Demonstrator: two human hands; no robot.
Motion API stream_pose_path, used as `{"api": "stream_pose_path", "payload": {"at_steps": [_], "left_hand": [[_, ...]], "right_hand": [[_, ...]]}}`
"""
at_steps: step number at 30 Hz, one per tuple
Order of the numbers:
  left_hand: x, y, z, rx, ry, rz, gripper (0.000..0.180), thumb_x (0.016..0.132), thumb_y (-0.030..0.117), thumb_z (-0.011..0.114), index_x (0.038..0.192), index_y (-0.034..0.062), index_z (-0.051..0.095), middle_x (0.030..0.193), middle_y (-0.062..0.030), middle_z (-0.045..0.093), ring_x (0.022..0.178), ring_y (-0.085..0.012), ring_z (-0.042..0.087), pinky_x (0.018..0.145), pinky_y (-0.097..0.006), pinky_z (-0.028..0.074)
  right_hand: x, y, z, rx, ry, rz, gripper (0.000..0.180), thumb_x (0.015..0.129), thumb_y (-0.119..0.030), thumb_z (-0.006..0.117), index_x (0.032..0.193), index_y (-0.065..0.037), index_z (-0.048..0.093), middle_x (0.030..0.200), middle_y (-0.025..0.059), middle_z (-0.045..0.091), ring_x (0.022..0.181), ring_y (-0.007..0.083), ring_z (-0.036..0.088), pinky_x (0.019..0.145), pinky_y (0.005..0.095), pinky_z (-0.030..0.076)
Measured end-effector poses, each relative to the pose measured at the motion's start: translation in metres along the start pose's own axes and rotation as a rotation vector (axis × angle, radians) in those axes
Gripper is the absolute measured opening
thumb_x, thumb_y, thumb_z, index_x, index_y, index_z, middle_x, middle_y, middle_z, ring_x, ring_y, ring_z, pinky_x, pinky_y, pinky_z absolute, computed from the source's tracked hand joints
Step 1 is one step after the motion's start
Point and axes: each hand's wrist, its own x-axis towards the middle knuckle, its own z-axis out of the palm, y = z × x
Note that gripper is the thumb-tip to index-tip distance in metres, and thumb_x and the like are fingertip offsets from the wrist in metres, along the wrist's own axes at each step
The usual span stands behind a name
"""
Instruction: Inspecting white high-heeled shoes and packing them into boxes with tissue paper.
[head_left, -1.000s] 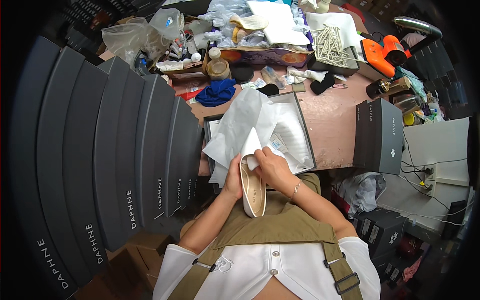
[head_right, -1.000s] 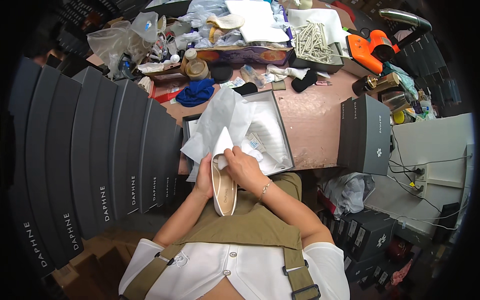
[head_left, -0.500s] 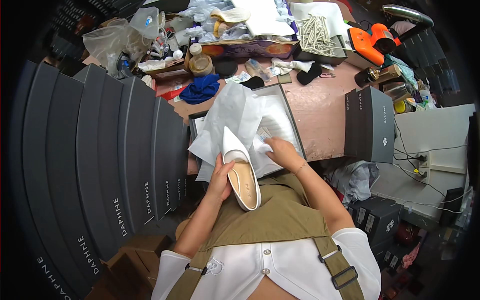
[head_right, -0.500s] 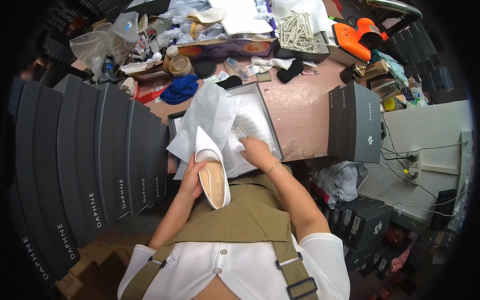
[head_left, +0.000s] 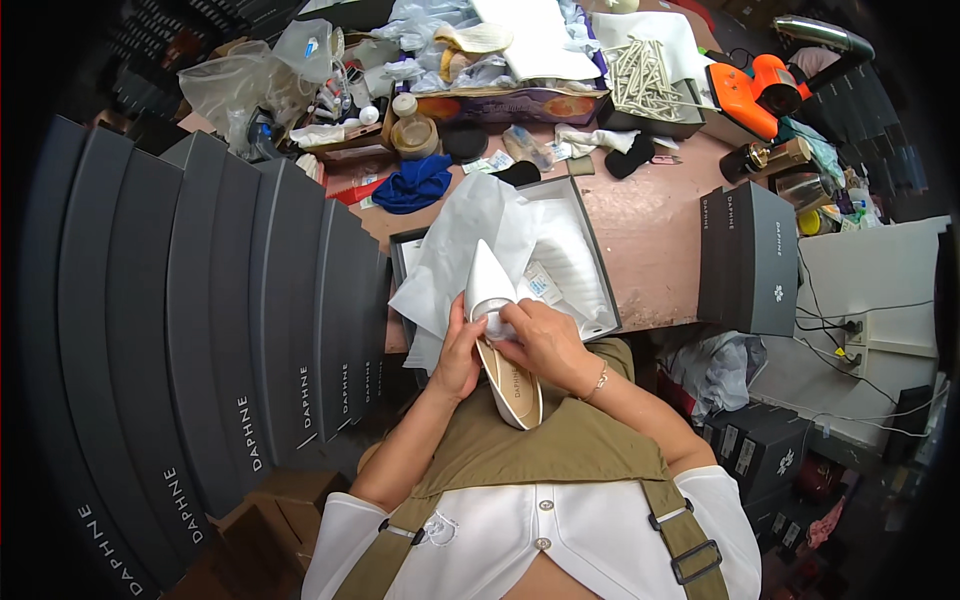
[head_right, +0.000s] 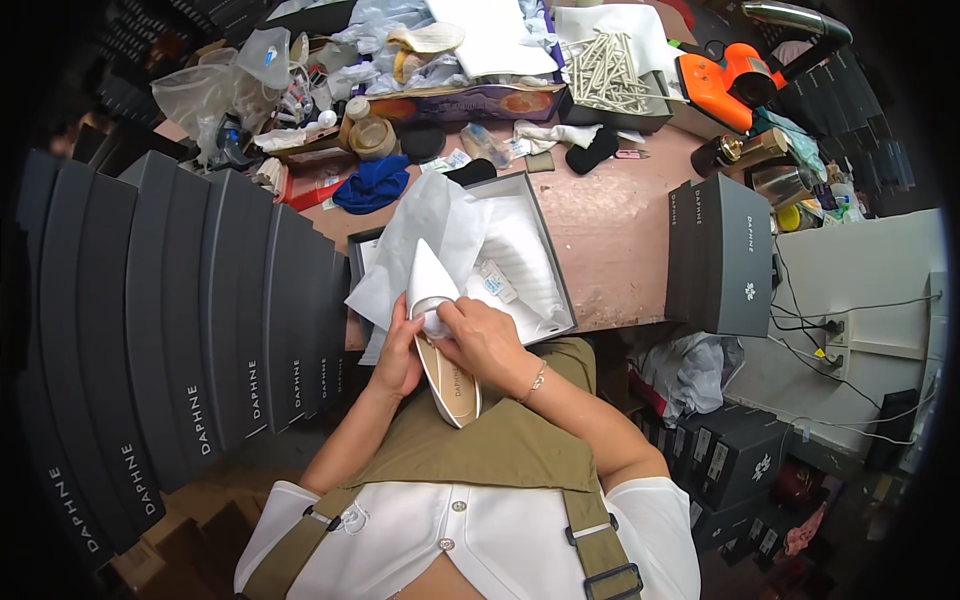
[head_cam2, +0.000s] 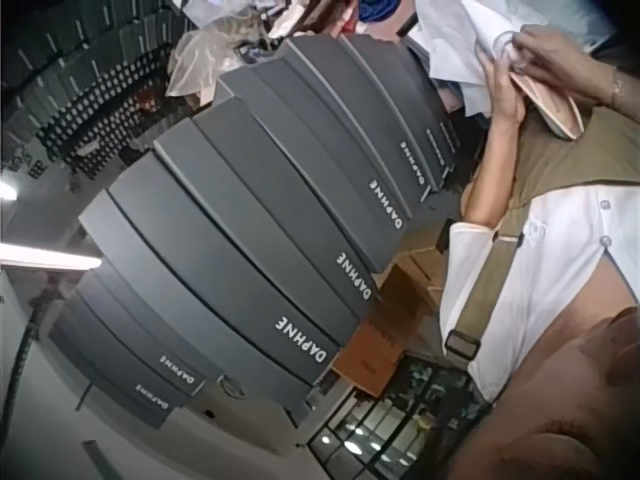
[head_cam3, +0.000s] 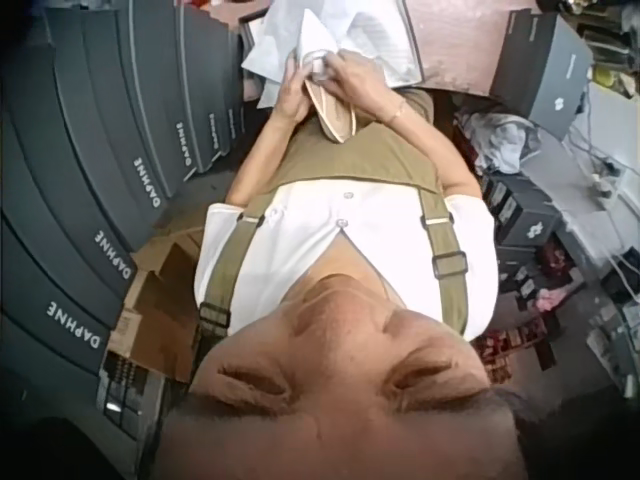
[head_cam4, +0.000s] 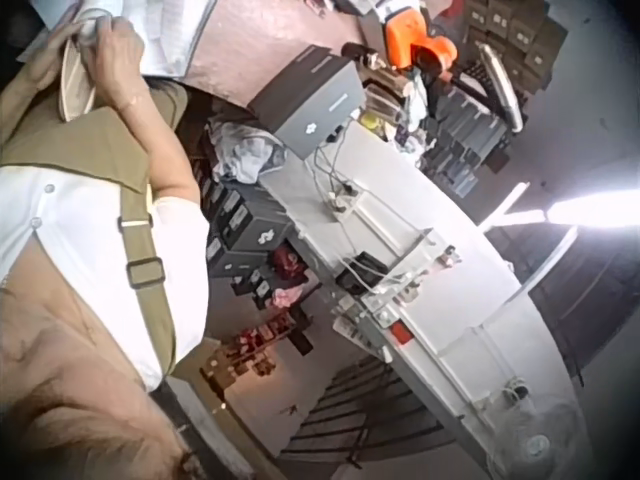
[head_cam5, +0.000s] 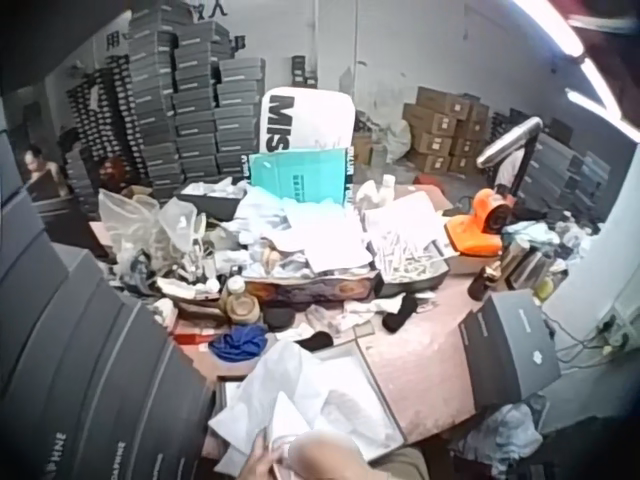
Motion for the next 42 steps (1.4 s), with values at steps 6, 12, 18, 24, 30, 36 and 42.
{"api": "stream_pose_path", "payload": {"at_steps": [6, 12, 18, 24, 30, 36, 42], "left_hand": [[-0.004, 0.003, 0.004, 0.058, -0.103, 0.037, 0.058, 0.098, 0.019, 0.049, 0.146, 0.0105, 0.016, 0.132, -0.0100, 0.041, 0.119, -0.0200, 0.047, 0.100, -0.035, 0.041], [-0.009, -0.002, 0.011, 0.080, -0.099, 0.024, 0.061, 0.099, 0.022, 0.050, 0.147, 0.0080, 0.016, 0.135, -0.0105, 0.039, 0.122, -0.0180, 0.043, 0.101, -0.033, 0.039], [-0.004, 0.029, 0.026, 0.604, -0.143, 0.263, 0.074, 0.089, 0.017, 0.067, 0.144, 0.0007, 0.021, 0.132, -0.0116, 0.043, 0.123, -0.0171, 0.043, 0.102, -0.032, 0.038], [-0.009, 0.036, 0.020, 0.629, -0.125, 0.250, 0.067, 0.084, 0.009, 0.070, 0.137, 0.0015, 0.030, 0.127, -0.0113, 0.050, 0.118, -0.0188, 0.050, 0.100, -0.032, 0.042], [-0.017, 0.035, 0.030, 0.722, -0.067, 0.244, 0.063, 0.081, 0.000, 0.069, 0.135, 0.0017, 0.035, 0.119, -0.0114, 0.055, 0.110, -0.0193, 0.055, 0.095, -0.032, 0.045], [-0.013, 0.028, 0.032, 0.767, -0.115, 0.237, 0.059, 0.083, 0.000, 0.067, 0.134, 0.0017, 0.037, 0.118, -0.0100, 0.056, 0.109, -0.0179, 0.056, 0.094, -0.031, 0.046], [-0.009, 0.030, 0.025, 0.610, -0.101, 0.233, 0.061, 0.084, 0.003, 0.068, 0.135, 0.0008, 0.033, 0.121, -0.0091, 0.053, 0.113, -0.0161, 0.052, 0.098, -0.030, 0.043]], "right_hand": [[0.008, 0.009, -0.004, 0.105, 0.206, 0.057, 0.048, 0.067, -0.027, 0.079, 0.102, -0.006, 0.054, 0.088, 0.0142, 0.057, 0.081, 0.0326, 0.059, 0.067, 0.0408, 0.047], [0.015, 0.002, -0.018, 0.186, -0.038, 0.265, 0.054, 0.074, -0.028, 0.076, 0.114, -0.001, 0.052, 0.092, 0.0230, 0.061, 0.086, 0.0368, 0.061, 0.073, 0.0446, 0.049], [0.014, -0.001, -0.027, 0.298, 0.145, 0.091, 0.054, 0.074, -0.025, 0.074, 0.117, -0.001, 0.051, 0.096, 0.0204, 0.062, 0.087, 0.0359, 0.062, 0.072, 0.0414, 0.050], [0.016, -0.006, -0.054, 0.611, 0.015, 0.051, 0.057, 0.077, -0.029, 0.076, 0.120, 0.000, 0.051, 0.101, 0.0100, 0.061, 0.086, 0.0199, 0.060, 0.072, 0.0307, 0.051], [0.026, -0.010, -0.053, 0.624, -0.110, 0.246, 0.049, 0.082, -0.029, 0.074, 0.116, 0.001, 0.056, 0.095, 0.0083, 0.062, 0.084, 0.0141, 0.059, 0.072, 0.0272, 0.050], [0.005, 0.031, -0.066, 0.988, -0.205, 0.162, 0.037, 0.088, -0.017, 0.065, 0.119, 0.003, 0.058, 0.100, 0.0154, 0.066, 0.089, 0.0193, 0.065, 0.074, 0.0280, 0.051], [-0.021, 0.050, -0.065, 0.961, -0.052, 0.468, 0.033, 0.095, -0.010, 0.055, 0.125, 0.004, 0.055, 0.110, 0.0123, 0.065, 0.091, 0.0166, 0.063, 0.078, 0.0284, 0.052]]}}
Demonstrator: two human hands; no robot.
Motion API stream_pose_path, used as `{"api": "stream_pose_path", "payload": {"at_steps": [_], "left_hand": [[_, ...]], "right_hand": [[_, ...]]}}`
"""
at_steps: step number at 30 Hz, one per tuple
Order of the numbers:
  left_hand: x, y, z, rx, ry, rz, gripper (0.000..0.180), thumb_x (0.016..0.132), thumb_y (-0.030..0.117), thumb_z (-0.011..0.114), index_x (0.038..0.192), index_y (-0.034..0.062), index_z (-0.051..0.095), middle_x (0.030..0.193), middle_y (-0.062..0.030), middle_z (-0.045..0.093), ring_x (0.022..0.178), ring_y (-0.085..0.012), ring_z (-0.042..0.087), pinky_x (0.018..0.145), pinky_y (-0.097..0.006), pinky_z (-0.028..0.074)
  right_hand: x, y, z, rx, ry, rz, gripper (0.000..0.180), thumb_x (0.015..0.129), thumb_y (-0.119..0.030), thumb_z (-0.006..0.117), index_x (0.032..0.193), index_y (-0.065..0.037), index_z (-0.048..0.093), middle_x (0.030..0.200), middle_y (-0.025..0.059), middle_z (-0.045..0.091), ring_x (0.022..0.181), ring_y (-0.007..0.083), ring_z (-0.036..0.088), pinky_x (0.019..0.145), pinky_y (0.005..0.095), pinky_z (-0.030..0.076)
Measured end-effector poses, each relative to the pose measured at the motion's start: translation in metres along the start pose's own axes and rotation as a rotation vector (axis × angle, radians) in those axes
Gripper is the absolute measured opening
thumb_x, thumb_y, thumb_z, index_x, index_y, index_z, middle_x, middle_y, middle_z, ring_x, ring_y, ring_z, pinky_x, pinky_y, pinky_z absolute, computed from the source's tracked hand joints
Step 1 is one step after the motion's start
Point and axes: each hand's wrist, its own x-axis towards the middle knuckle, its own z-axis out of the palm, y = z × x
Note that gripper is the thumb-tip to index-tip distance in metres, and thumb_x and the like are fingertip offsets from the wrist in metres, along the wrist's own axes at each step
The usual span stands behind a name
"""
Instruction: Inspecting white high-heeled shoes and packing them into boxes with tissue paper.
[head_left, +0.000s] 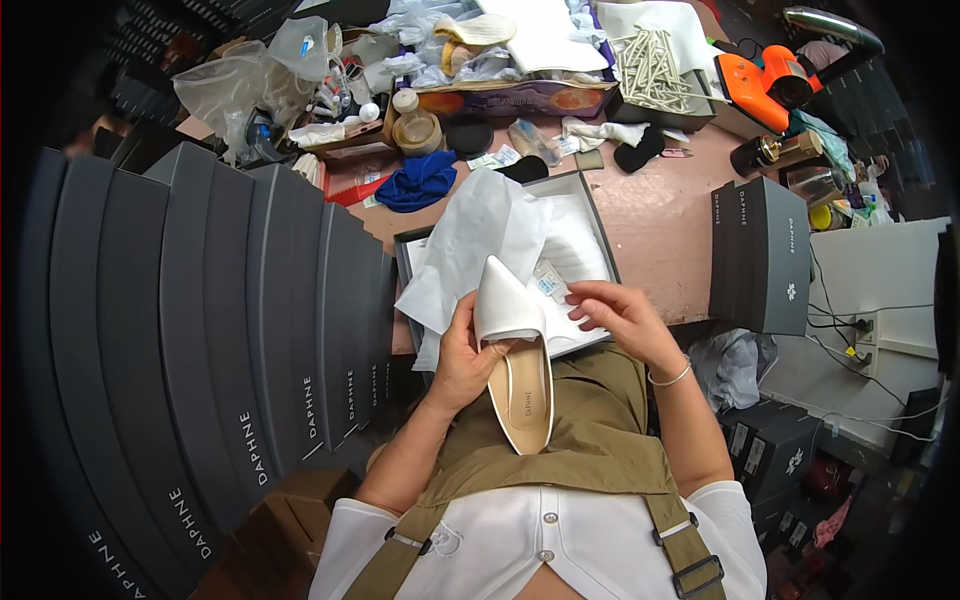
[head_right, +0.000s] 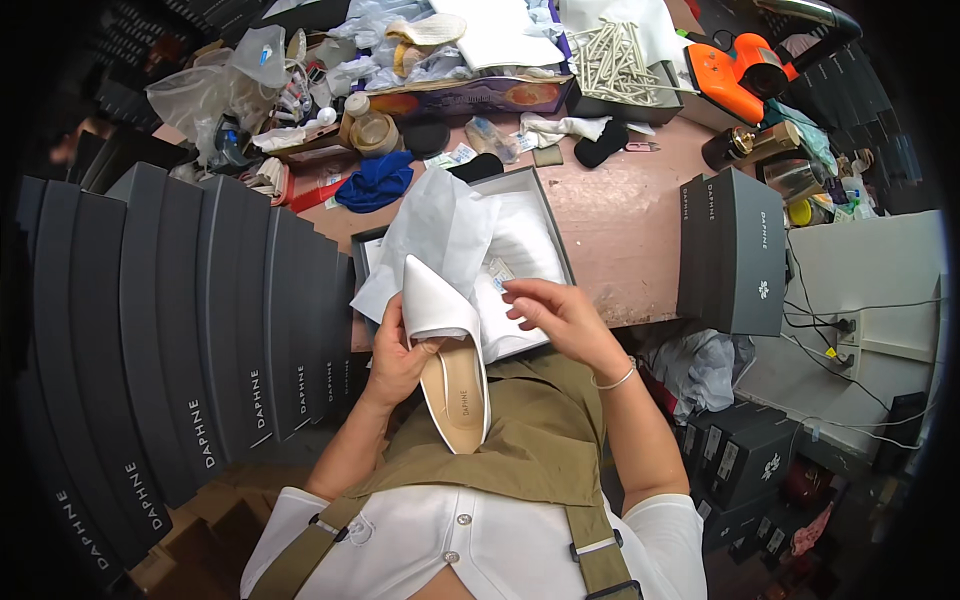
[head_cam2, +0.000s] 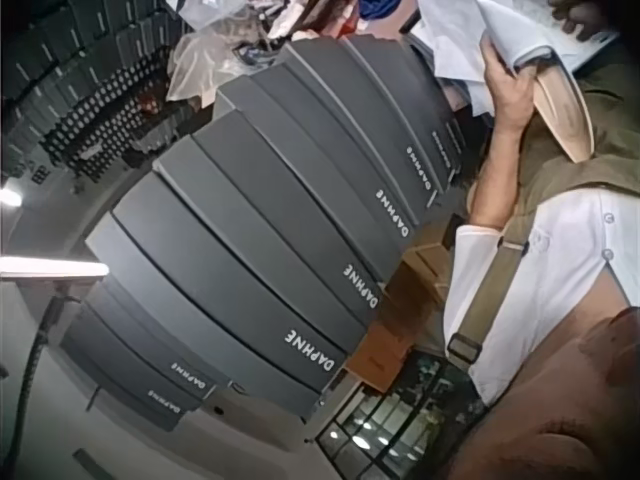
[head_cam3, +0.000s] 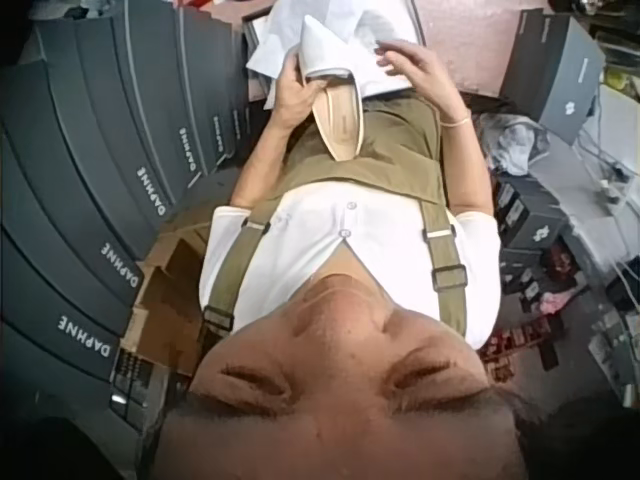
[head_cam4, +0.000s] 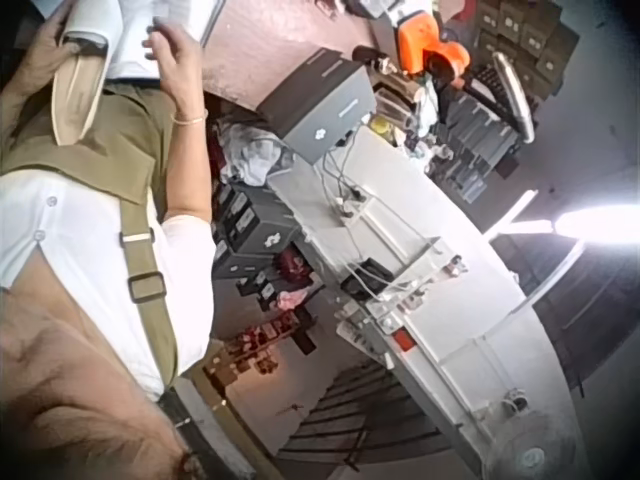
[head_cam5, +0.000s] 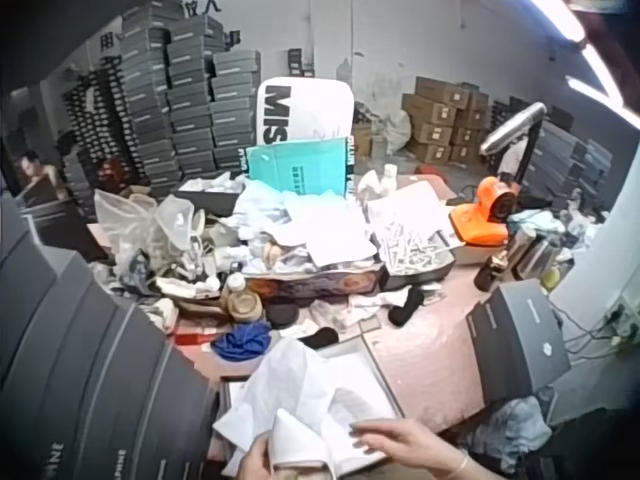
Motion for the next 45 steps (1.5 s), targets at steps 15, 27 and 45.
{"api": "stream_pose_path", "payload": {"at_steps": [15, 27, 45], "left_hand": [[0.051, -0.040, -0.003, -0.193, 0.151, -0.084, 0.042, 0.099, 0.030, 0.047, 0.128, 0.0006, 0.041, 0.102, -0.0165, 0.062, 0.091, -0.0249, 0.066, 0.080, -0.034, 0.055], [0.095, -0.036, -0.007, -0.420, 0.174, -0.259, 0.044, 0.099, 0.029, 0.048, 0.130, -0.0010, 0.040, 0.104, -0.0175, 0.062, 0.093, -0.0278, 0.066, 0.079, -0.037, 0.055], [0.013, -0.005, -0.003, -0.200, -0.245, -0.427, 0.042, 0.100, 0.031, 0.046, 0.127, -0.0009, 0.052, 0.096, -0.0030, 0.063, 0.082, -0.0073, 0.058, 0.073, -0.021, 0.047]], "right_hand": [[0.055, 0.007, -0.005, -0.431, -0.262, 0.024, 0.030, 0.093, -0.021, 0.061, 0.114, 0.000, 0.065, 0.089, 0.0088, 0.068, 0.076, 0.0124, 0.062, 0.068, 0.0279, 0.052], [0.314, 0.049, -0.153, -1.294, 0.583, -0.398, 0.023, 0.077, -0.029, 0.070, 0.091, -0.011, 0.070, 0.092, 0.0118, 0.064, 0.089, 0.0282, 0.058, 0.076, 0.0440, 0.043], [-0.018, -0.024, 0.008, -0.400, -0.178, -0.176, 0.018, 0.083, -0.007, 0.068, 0.098, 0.000, 0.064, 0.087, 0.0110, 0.062, 0.075, 0.0238, 0.060, 0.068, 0.0297, 0.048]]}}
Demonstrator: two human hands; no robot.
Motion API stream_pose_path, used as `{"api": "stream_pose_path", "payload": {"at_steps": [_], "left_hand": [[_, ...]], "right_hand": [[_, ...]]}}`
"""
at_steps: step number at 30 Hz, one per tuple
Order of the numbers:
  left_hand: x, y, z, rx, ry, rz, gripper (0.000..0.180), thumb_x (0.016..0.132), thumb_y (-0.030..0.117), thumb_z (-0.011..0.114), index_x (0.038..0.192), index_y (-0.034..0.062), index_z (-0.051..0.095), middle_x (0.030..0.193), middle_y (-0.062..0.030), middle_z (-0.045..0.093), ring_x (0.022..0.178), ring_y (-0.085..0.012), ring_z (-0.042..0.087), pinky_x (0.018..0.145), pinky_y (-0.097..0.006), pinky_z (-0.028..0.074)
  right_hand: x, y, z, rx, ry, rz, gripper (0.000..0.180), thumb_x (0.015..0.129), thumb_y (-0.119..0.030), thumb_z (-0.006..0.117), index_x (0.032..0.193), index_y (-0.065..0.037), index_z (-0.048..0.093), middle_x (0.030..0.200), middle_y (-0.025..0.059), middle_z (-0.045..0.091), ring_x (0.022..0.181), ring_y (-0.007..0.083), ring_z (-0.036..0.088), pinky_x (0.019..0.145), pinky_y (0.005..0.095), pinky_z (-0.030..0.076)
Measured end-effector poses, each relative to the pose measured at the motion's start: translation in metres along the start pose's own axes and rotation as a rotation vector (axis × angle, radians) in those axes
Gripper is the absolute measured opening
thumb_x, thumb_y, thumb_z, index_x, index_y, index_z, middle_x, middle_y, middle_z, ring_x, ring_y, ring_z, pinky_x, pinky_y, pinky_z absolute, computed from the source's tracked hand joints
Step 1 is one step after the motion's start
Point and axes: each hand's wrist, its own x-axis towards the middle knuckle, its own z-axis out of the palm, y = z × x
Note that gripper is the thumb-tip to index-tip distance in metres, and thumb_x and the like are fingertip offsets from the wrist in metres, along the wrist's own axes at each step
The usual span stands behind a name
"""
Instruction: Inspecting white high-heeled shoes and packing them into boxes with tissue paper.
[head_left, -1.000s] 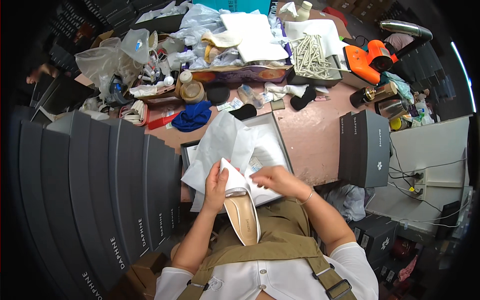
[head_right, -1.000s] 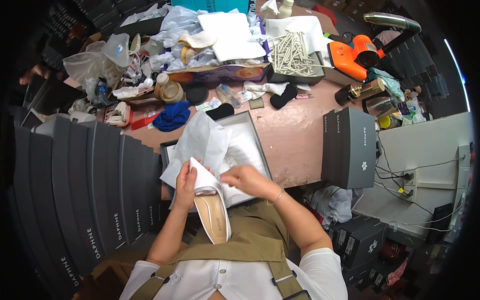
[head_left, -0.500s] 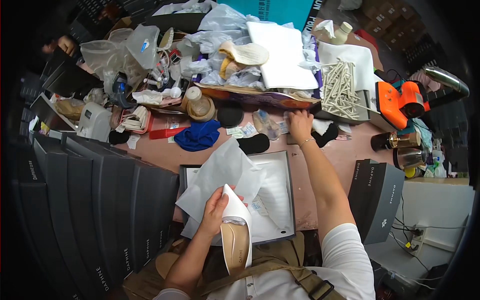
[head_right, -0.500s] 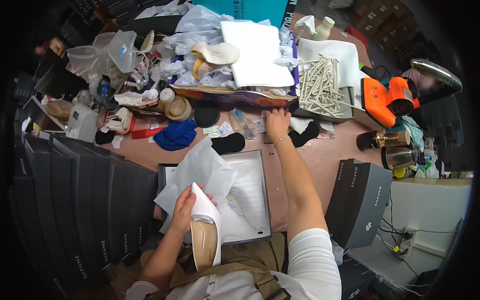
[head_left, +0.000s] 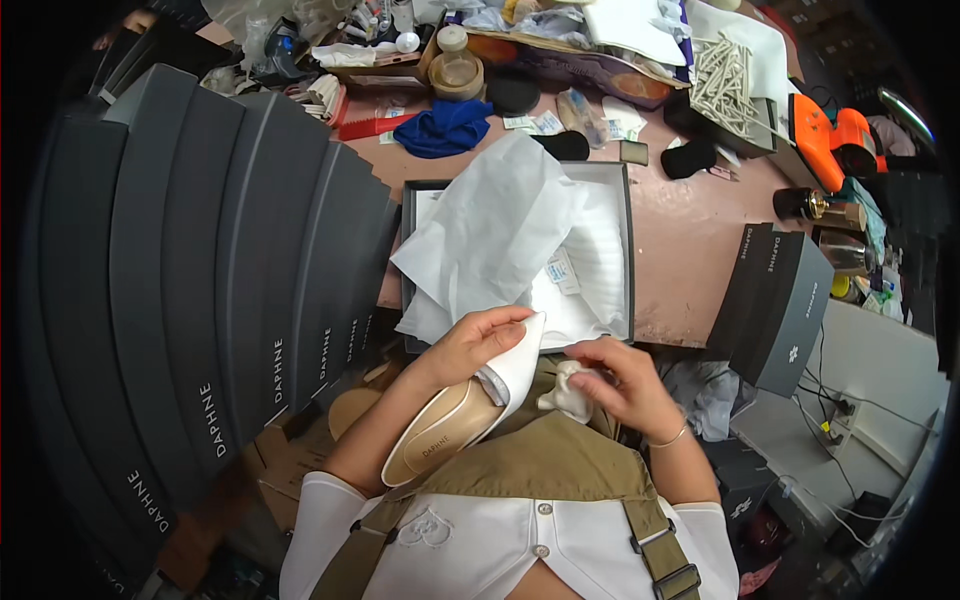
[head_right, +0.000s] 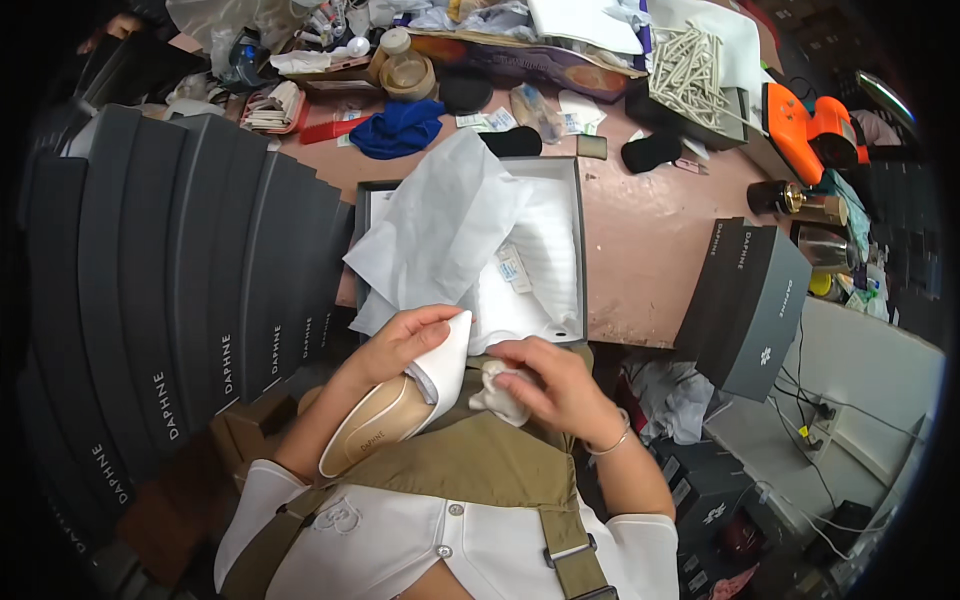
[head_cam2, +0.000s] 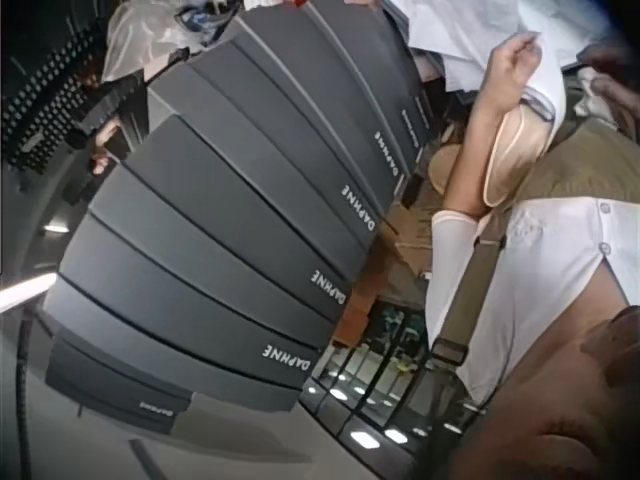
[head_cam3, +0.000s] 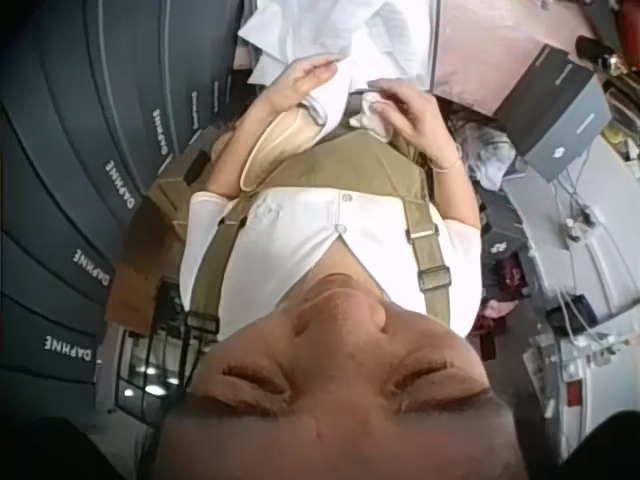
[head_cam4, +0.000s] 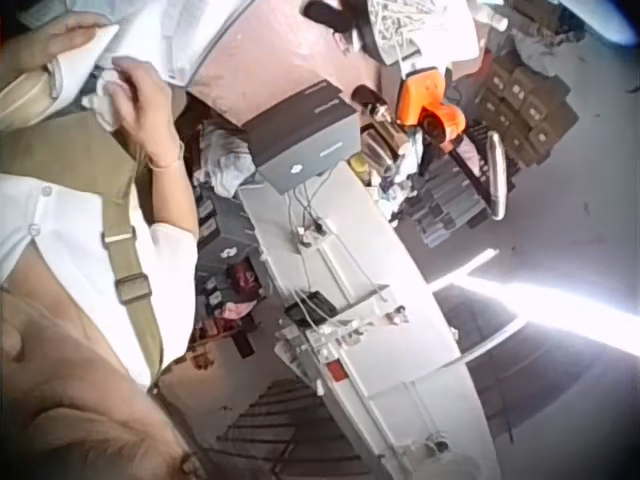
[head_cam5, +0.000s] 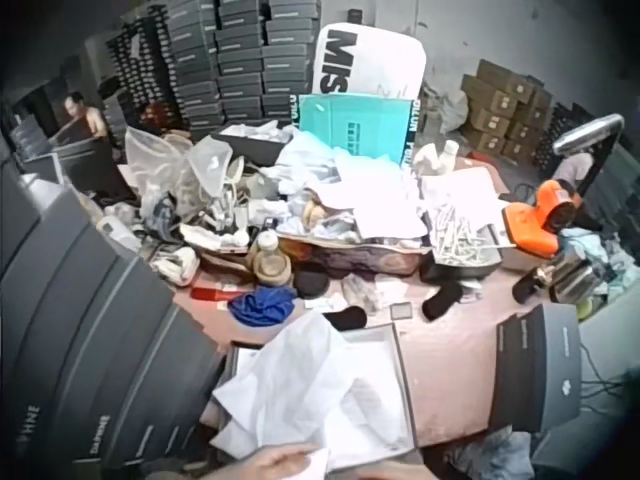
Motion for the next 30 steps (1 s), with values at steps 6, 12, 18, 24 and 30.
{"api": "stream_pose_path", "payload": {"at_steps": [6, 12, 18, 24, 30], "left_hand": [[-0.026, 0.015, 0.011, 0.213, -0.035, 0.039, 0.043, 0.101, 0.031, 0.045, 0.121, -0.0049, 0.055, 0.096, -0.0023, 0.062, 0.085, -0.0057, 0.055, 0.075, -0.020, 0.046], [-0.039, 0.012, 0.015, 0.256, -0.035, 0.126, 0.043, 0.101, 0.032, 0.046, 0.119, -0.0060, 0.056, 0.095, -0.0021, 0.062, 0.085, -0.0059, 0.055, 0.075, -0.021, 0.046], [-0.050, 0.004, 0.016, 0.241, 0.002, 0.136, 0.043, 0.101, 0.032, 0.047, 0.117, -0.0058, 0.058, 0.094, -0.0019, 0.062, 0.086, -0.0053, 0.054, 0.075, -0.021, 0.046], [-0.058, 0.015, 0.017, 0.149, -0.014, 0.061, 0.042, 0.101, 0.032, 0.047, 0.116, -0.0054, 0.059, 0.094, -0.0021, 0.063, 0.084, -0.0056, 0.055, 0.075, -0.021, 0.046], [-0.052, -0.002, 0.017, 0.241, -0.009, 0.125, 0.042, 0.101, 0.031, 0.046, 0.117, -0.0057, 0.059, 0.094, -0.0016, 0.063, 0.085, -0.0051, 0.054, 0.075, -0.021, 0.046]], "right_hand": [[-0.035, -0.011, 0.066, -0.046, 0.219, -0.271, 0.016, 0.077, 0.001, 0.072, 0.091, 0.000, 0.064, 0.080, 0.0091, 0.062, 0.073, 0.0196, 0.061, 0.062, 0.0289, 0.048], [-0.024, -0.022, 0.093, -0.457, 0.274, -0.565, 0.026, 0.075, -0.009, 0.071, 0.100, -0.006, 0.065, 0.086, 0.0035, 0.060, 0.070, 0.0199, 0.055, 0.059, 0.0325, 0.040], [-0.039, -0.029, 0.096, -0.543, 0.171, -0.480, 0.029, 0.075, -0.007, 0.065, 0.105, -0.004, 0.065, 0.089, 0.0041, 0.059, 0.074, 0.0205, 0.055, 0.064, 0.0323, 0.043], [-0.052, -0.018, 0.099, -0.528, 0.150, -0.513, 0.027, 0.075, -0.007, 0.060, 0.102, -0.002, 0.064, 0.088, 0.0052, 0.058, 0.073, 0.0204, 0.054, 0.064, 0.0321, 0.043], [-0.038, -0.027, 0.105, -0.634, 0.229, -0.560, 0.026, 0.070, -0.012, 0.060, 0.095, -0.004, 0.064, 0.084, 0.0018, 0.056, 0.069, 0.0169, 0.052, 0.060, 0.0303, 0.040]]}}
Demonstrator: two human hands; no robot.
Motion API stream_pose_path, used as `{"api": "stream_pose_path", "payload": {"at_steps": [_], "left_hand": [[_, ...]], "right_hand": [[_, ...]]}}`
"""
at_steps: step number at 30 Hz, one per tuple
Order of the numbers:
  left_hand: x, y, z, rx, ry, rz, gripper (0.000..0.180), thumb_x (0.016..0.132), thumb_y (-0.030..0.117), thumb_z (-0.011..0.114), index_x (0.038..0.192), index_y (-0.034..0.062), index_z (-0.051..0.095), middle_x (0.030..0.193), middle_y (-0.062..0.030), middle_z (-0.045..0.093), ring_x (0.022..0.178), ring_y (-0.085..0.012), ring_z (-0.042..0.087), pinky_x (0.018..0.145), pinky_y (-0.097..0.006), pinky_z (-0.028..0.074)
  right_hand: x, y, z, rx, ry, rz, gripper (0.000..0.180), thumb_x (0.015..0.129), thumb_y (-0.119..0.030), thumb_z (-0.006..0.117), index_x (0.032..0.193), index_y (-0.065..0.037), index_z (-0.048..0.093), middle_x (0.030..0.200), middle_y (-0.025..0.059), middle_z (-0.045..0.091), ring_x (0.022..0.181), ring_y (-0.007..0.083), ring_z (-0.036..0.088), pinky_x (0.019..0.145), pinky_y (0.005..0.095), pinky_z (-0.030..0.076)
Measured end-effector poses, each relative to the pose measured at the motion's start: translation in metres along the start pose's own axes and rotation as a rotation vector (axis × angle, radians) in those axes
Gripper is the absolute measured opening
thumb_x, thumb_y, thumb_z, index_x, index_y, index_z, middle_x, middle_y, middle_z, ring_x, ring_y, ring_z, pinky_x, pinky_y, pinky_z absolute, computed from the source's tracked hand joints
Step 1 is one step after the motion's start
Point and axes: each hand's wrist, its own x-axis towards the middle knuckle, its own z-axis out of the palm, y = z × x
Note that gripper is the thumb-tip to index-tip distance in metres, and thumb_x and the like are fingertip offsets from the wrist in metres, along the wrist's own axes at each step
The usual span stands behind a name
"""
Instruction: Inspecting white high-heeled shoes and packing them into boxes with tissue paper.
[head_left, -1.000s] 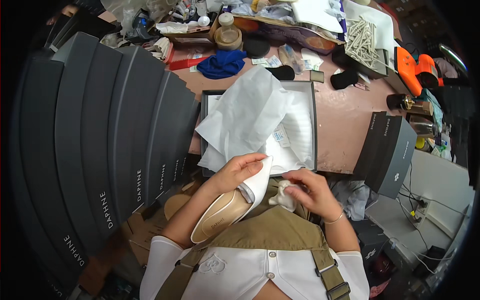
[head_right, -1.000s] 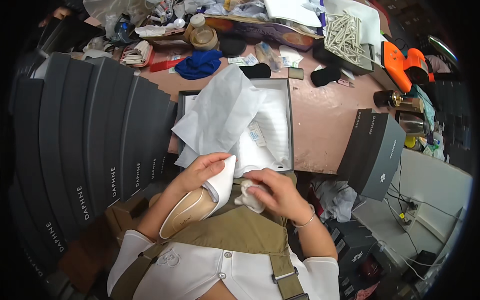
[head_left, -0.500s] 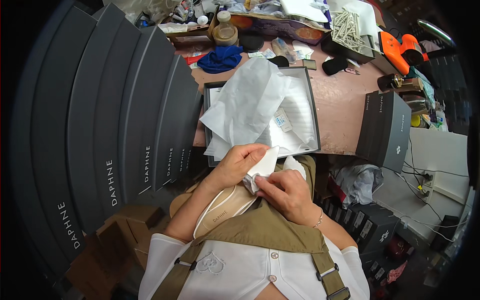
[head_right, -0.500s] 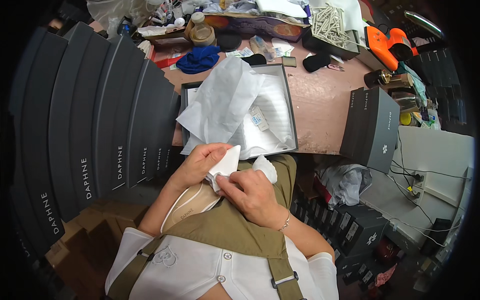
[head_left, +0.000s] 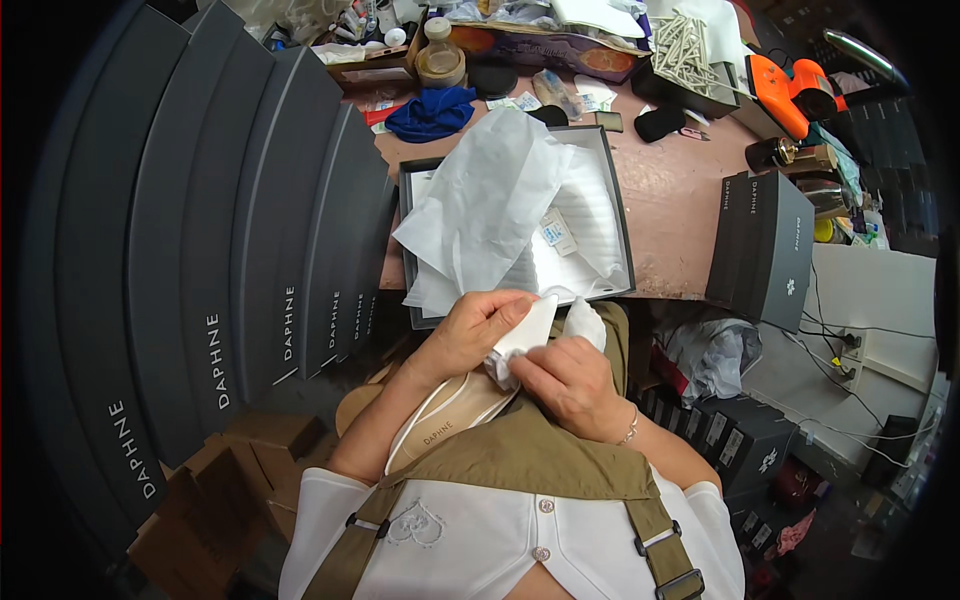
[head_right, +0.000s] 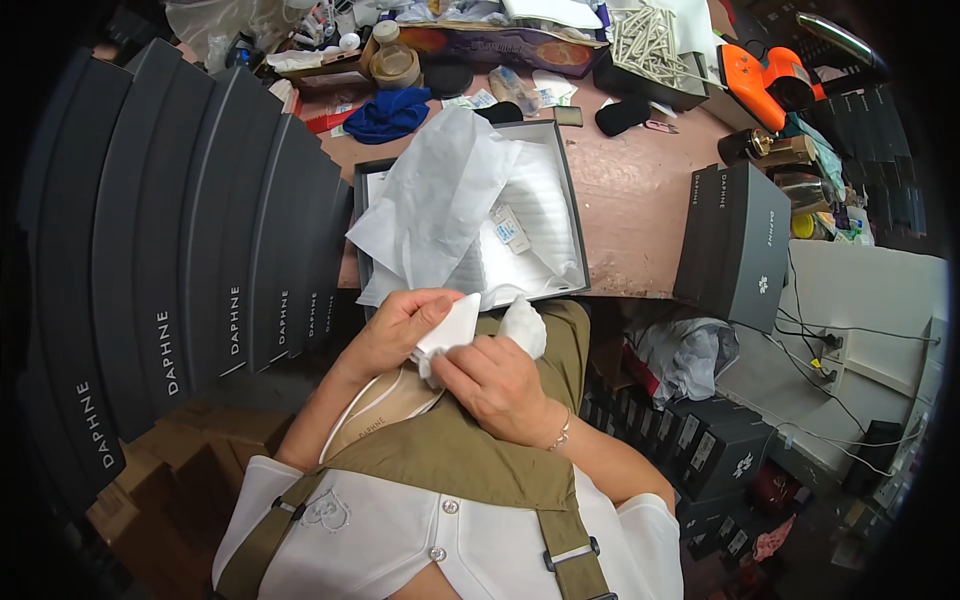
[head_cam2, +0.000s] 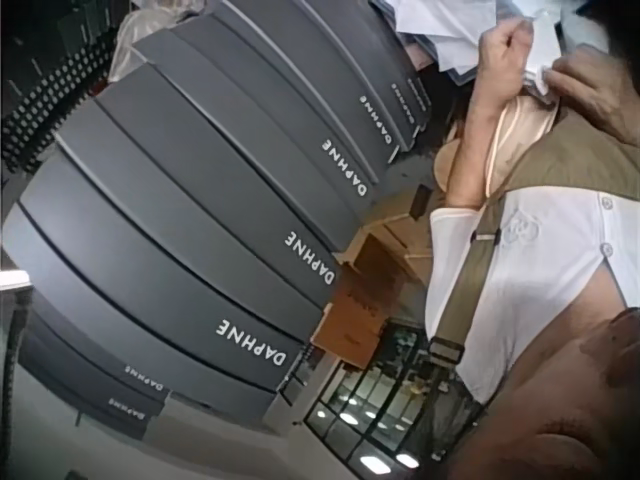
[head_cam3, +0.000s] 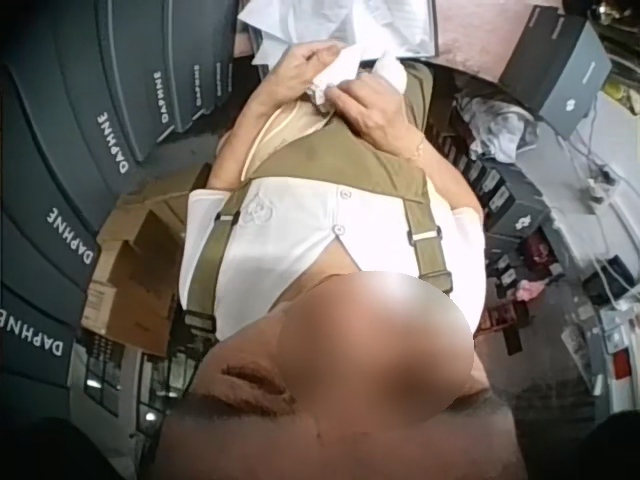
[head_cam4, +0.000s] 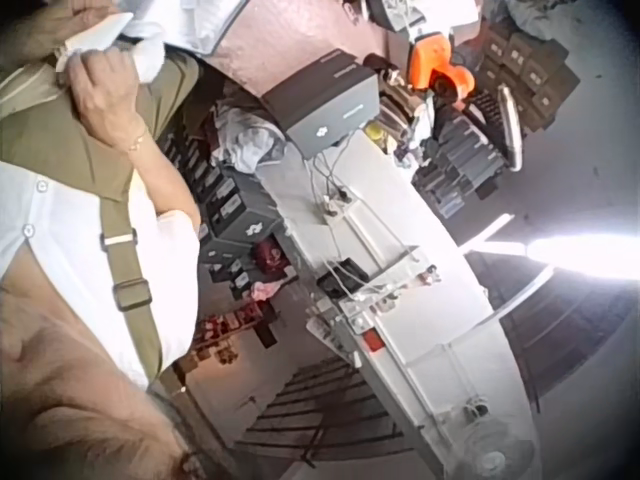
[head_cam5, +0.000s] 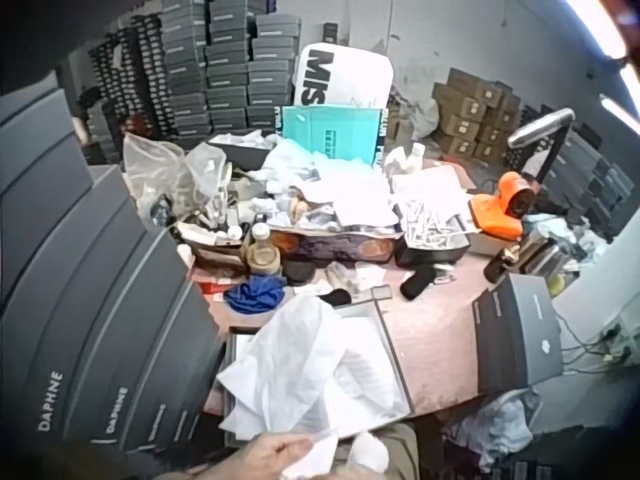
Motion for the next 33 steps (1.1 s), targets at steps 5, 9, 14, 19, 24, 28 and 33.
{"api": "stream_pose_path", "payload": {"at_steps": [5, 9, 14, 19, 24, 28, 33], "left_hand": [[0.002, 0.005, 0.000, -0.073, -0.025, -0.022, 0.041, 0.100, 0.030, 0.047, 0.116, -0.0055, 0.059, 0.094, -0.0014, 0.063, 0.085, -0.0053, 0.054, 0.076, -0.020, 0.046], [0.005, 0.004, 0.002, -0.032, -0.016, -0.035, 0.041, 0.100, 0.030, 0.047, 0.116, -0.0057, 0.059, 0.093, -0.0015, 0.063, 0.085, -0.0053, 0.054, 0.076, -0.020, 0.046], [0.007, 0.002, 0.000, -0.075, -0.019, -0.040, 0.040, 0.100, 0.029, 0.047, 0.116, -0.0061, 0.059, 0.094, -0.0016, 0.063, 0.085, -0.0051, 0.054, 0.075, -0.021, 0.046], [0.010, 0.002, 0.002, 0.024, -0.034, -0.041, 0.041, 0.101, 0.029, 0.047, 0.115, -0.0068, 0.059, 0.095, -0.0018, 0.063, 0.086, -0.0051, 0.054, 0.076, -0.021, 0.047], [0.011, 0.002, 0.003, 0.000, -0.029, -0.052, 0.041, 0.101, 0.030, 0.047, 0.115, -0.0060, 0.059, 0.094, -0.0017, 0.063, 0.085, -0.0052, 0.054, 0.076, -0.021, 0.047], [0.011, 0.003, 0.003, -0.017, -0.046, -0.053, 0.041, 0.101, 0.030, 0.047, 0.114, -0.0057, 0.060, 0.094, -0.0018, 0.063, 0.085, -0.0055, 0.054, 0.075, -0.022, 0.047], [0.013, -0.003, 0.003, 0.047, -0.056, -0.061, 0.040, 0.101, 0.030, 0.046, 0.115, -0.0059, 0.059, 0.095, -0.0020, 0.063, 0.086, -0.0057, 0.055, 0.076, -0.021, 0.047]], "right_hand": [[0.009, 0.002, -0.007, -0.071, -0.021, -0.044, 0.027, 0.069, -0.012, 0.061, 0.095, -0.007, 0.065, 0.081, 0.0007, 0.055, 0.069, 0.0155, 0.052, 0.059, 0.0291, 0.039], [0.005, 0.004, -0.004, -0.053, -0.038, -0.002, 0.026, 0.069, -0.013, 0.061, 0.095, -0.007, 0.065, 0.080, 0.0004, 0.054, 0.070, 0.0149, 0.051, 0.059, 0.0290, 0.038], [0.008, 0.007, -0.003, -0.067, -0.023, -0.006, 0.024, 0.069, -0.014, 0.061, 0.092, -0.009, 0.065, 0.079, -0.0002, 0.053, 0.070, 0.0145, 0.051, 0.059, 0.0290, 0.037], [-0.006, 0.003, -0.009, -0.057, -0.085, 0.011, 0.021, 0.070, -0.013, 0.067, 0.091, -0.009, 0.065, 0.079, -0.0005, 0.057, 0.068, 0.0163, 0.053, 0.059, 0.0309, 0.038], [-0.003, 0.006, -0.007, -0.089, -0.050, 0.003, 0.021, 0.068, -0.016, 0.061, 0.088, -0.011, 0.063, 0.074, -0.0016, 0.048, 0.067, 0.0128, 0.049, 0.058, 0.0284, 0.035], [0.003, 0.008, -0.009, -0.112, -0.043, -0.039, 0.021, 0.069, -0.016, 0.061, 0.089, -0.011, 0.064, 0.075, -0.0016, 0.049, 0.067, 0.0128, 0.050, 0.059, 0.0285, 0.036], [-0.004, 0.007, -0.008, -0.113, -0.074, -0.019, 0.022, 0.069, -0.017, 0.061, 0.090, -0.012, 0.064, 0.075, -0.0021, 0.049, 0.069, 0.0123, 0.050, 0.058, 0.0282, 0.035]]}}
